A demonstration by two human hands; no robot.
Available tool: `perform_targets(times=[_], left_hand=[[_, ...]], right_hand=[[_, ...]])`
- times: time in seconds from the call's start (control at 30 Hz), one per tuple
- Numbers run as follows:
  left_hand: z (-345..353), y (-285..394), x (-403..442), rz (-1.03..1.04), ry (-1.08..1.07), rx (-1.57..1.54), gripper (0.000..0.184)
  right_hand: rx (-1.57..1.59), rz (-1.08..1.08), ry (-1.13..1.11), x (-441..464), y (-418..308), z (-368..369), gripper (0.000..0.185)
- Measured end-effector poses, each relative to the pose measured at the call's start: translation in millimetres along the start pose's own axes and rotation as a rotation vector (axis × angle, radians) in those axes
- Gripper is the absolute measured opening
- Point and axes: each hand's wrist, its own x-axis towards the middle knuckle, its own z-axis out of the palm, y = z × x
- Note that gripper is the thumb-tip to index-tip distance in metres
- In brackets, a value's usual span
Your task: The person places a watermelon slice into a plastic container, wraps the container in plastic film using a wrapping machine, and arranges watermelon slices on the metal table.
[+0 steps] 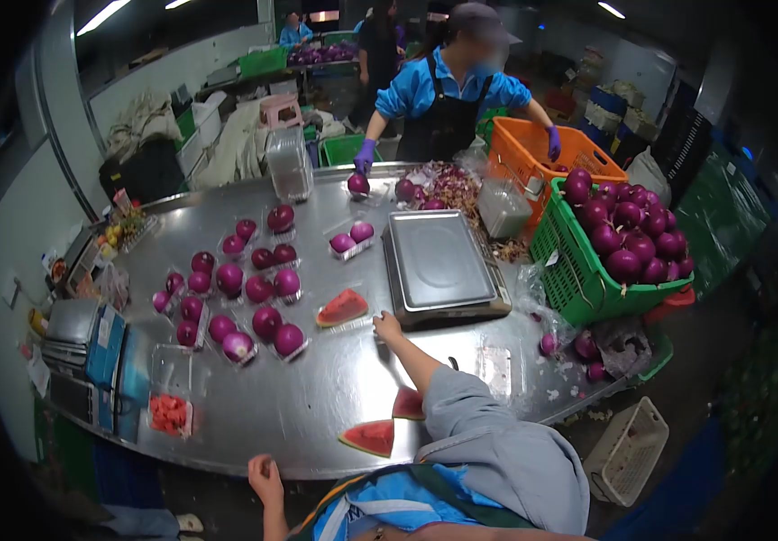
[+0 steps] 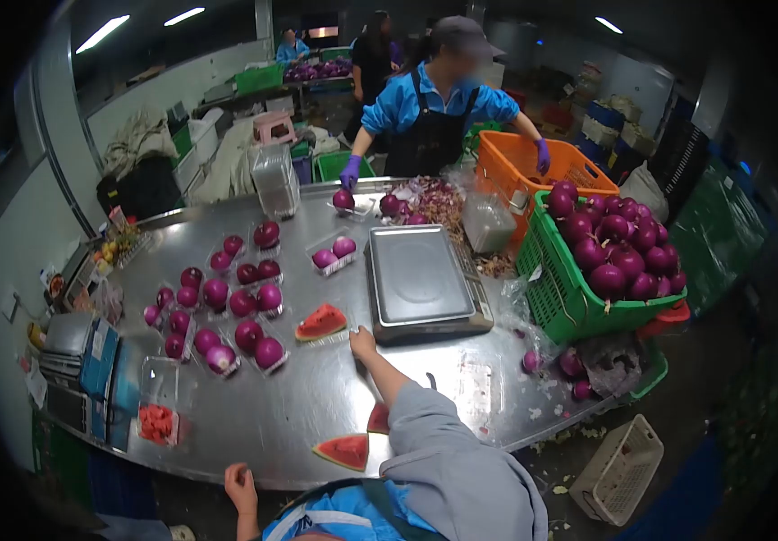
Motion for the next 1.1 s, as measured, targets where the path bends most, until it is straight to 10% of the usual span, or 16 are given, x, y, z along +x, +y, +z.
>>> perform_targets(times=[0.23, 0.77, 1.1], left_hand=[[-19.1, -45.9, -14.8, -0.236, 0.09, -0.066, 0.013], [26.8, -27.1, 30.3, -0.08, -0.069, -0.143, 0.012], [44.6, -16.5, 29.7, -0.025, -0.172, -0.174, 0.012]], right_hand=[[0.141, 0.086, 0.215, 13.3, 6.4, 24.6, 0.031], [0.591, 0.347, -0.005, -129.7, -3.4, -42.3, 0.014], [-0.06, 0.153, -0.011, -162.3, 23.9, -63.0, 0.028]])
